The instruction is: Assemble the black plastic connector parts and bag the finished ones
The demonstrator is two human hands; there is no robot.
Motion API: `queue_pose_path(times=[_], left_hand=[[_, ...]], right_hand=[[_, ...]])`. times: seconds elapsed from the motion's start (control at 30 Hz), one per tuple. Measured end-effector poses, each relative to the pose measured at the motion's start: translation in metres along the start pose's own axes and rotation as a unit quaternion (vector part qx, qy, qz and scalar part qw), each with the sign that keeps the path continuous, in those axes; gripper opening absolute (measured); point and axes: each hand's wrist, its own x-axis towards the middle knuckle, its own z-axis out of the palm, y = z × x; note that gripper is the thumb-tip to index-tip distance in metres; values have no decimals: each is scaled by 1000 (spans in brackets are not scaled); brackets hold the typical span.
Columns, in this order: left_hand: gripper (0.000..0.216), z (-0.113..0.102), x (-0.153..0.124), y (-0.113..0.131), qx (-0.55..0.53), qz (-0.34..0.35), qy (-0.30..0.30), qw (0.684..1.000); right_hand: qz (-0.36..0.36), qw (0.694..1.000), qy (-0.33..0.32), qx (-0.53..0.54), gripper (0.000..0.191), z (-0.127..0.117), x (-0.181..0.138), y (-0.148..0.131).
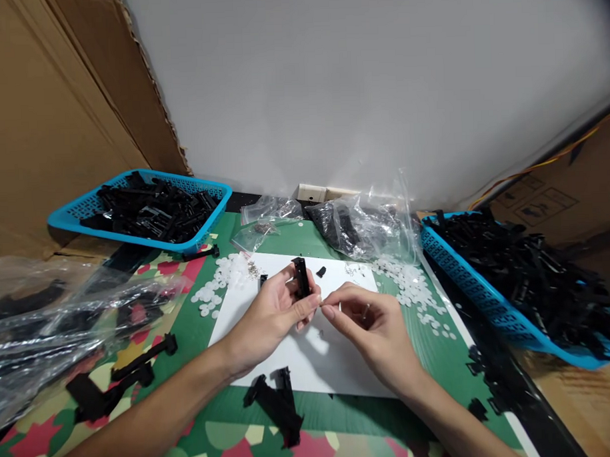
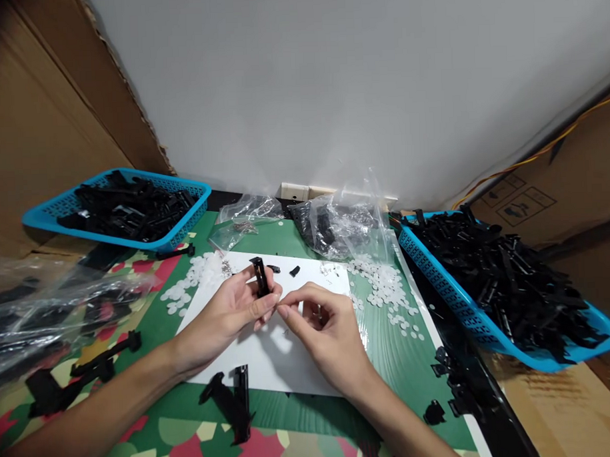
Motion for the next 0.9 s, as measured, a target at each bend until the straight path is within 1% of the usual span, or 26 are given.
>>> queue_pose_path(times=[0.2, 0.33, 0.4, 0.5, 0.57, 0.63, 0.73, 0.9], left_hand=[[35, -1, 1, -2, 13, 13, 25, 1000], [37, 0, 2, -2, 22, 8, 32, 999], [39, 2, 2, -1, 25, -2, 29, 999], [43, 3, 2, -1, 23, -31, 8, 999], [45, 2, 2, -1, 6, -56, -7, 998], [46, 1, 1, -1, -19, -75, -22, 997], [47, -1, -1, -2, -32, -83, -47, 995], [43, 1, -6, 1, 21, -73, -73, 994]], right_hand=[[48, 998, 7, 41, 26, 3, -1, 3], [46, 997, 31, 52, 25, 7, -2, 4], [19, 998, 51, 24, 21, 7, -3, 3], [-68, 992, 73, -72, 10, 2, -5, 1], [-134, 980, 70, -129, 6, -4, -6, -1], [-178, 970, 51, -157, 10, -10, -6, -2], [-209, 964, 12, -166, 15, -17, -5, -3], [-239, 957, -28, -163, 18, -19, -4, -8]])
